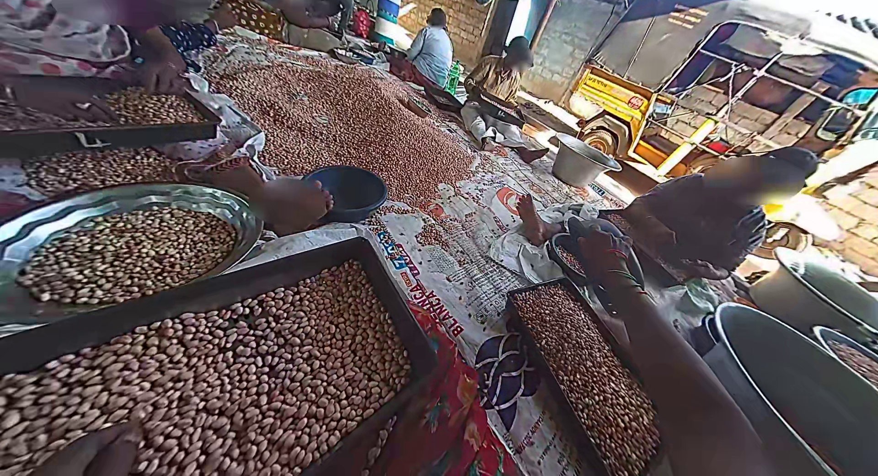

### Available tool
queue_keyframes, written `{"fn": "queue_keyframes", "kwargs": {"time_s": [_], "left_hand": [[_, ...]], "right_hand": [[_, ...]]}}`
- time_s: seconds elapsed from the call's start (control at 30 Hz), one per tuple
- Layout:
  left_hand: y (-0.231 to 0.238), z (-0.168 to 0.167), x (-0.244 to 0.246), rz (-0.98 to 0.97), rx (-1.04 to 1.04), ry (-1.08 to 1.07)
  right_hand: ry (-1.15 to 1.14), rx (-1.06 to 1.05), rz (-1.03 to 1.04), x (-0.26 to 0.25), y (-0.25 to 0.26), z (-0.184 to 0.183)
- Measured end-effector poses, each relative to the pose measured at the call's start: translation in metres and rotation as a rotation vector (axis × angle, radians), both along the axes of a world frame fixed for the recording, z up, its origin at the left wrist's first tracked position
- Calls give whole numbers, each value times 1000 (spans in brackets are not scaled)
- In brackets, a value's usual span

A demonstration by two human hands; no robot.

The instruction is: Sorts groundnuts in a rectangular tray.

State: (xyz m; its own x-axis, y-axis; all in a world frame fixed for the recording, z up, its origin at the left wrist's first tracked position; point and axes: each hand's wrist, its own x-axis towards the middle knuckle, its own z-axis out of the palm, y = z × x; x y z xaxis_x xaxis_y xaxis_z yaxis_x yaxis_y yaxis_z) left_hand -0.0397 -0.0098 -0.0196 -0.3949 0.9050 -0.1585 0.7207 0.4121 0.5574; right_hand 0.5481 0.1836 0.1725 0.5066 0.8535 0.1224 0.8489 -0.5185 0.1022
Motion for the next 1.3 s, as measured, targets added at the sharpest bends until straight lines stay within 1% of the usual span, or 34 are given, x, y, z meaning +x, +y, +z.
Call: {"fn": "queue_keyframes", "kwargs": {"time_s": [0.03,0.1,0.23,0.3,0.4,0.47,0.5,0.53,0.57,0.63,0.67,0.7,0.77,0.87,0.9,0.97,1.03,1.13,1.2,1.3], "left_hand": [[-2,9,5,-6,15,-20],[-3,11,8,3,42,-27],[-6,4,6,6,77,-9],[-6,8,11,26,85,4],[-3,14,16,51,50,12],[1,12,16,89,45,21],[3,12,17,106,34,30],[2,10,18,121,13,38],[3,11,18,131,-15,38],[5,20,19,139,-73,12],[6,24,20,142,-98,-1],[8,27,21,147,-112,-15],[10,31,22,163,-137,-36],[13,33,23,190,-110,-70],[14,35,25,195,-92,-77],[22,44,28,174,-87,-63],[36,59,37,103,-151,-60],[68,74,55,-74,-320,-31],[90,69,63,-151,-386,-1],[121,56,68,-181,-452,40]], "right_hand": [[51,59,54,-10,5,-3],[207,189,142,-28,21,-13],[608,366,179,-77,59,-46],[848,409,169,-107,76,-73],[1274,536,86,-157,95,-133],[1520,547,7,-187,105,-168],[1590,522,-19,-197,108,-184],[1599,467,-19,-205,110,-201],[1528,374,18,-209,113,-214],[1199,136,192,-209,117,-229],[1046,46,285,-209,116,-225],[955,-9,353,-211,118,-218],[907,-16,462,-223,118,-198],[946,21,711,-253,101,-156],[978,6,802,-263,95,-145],[1027,-126,924,-285,80,-131],[991,-302,971,-307,68,-128],[822,-367,913,-326,56,-131],[725,-387,899,-328,53,-133],[660,-409,892,-329,51,-131]]}}
